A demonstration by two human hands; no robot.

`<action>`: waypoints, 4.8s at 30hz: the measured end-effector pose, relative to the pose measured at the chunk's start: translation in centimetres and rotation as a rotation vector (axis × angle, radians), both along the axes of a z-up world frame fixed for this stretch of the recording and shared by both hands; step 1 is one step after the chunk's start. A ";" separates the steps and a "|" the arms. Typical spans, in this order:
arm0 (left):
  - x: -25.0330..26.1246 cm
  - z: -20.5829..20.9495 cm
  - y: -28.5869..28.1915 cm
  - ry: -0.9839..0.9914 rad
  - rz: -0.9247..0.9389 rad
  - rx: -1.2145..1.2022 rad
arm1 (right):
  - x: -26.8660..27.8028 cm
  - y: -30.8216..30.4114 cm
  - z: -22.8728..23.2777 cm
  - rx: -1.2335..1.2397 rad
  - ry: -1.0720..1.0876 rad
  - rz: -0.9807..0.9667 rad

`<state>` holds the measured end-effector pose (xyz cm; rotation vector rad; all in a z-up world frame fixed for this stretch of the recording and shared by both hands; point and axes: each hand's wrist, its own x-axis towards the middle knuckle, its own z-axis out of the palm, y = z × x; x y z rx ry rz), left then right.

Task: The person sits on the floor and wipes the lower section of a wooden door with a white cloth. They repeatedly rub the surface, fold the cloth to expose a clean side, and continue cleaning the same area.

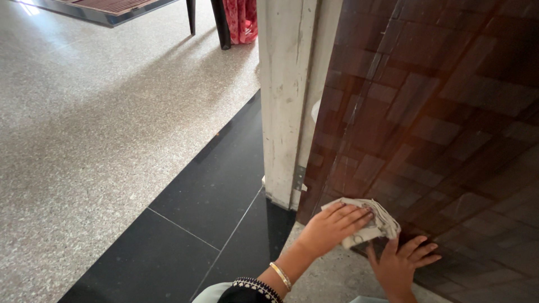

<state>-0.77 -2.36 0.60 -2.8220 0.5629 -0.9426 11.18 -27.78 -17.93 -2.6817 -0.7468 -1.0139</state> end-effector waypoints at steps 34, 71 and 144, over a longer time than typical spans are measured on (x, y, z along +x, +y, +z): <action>-0.4 1.3 0.4 -0.026 -0.041 -0.141 | -4.8 4.0 9.0 0.004 -0.140 0.506; 0.3 0.8 4.4 -0.049 0.215 -1.037 | -0.1 -9.5 10.6 0.191 -0.101 -0.284; 0.2 -4.5 6.6 0.095 0.171 -1.250 | -7.9 3.3 6.9 -0.515 0.090 0.293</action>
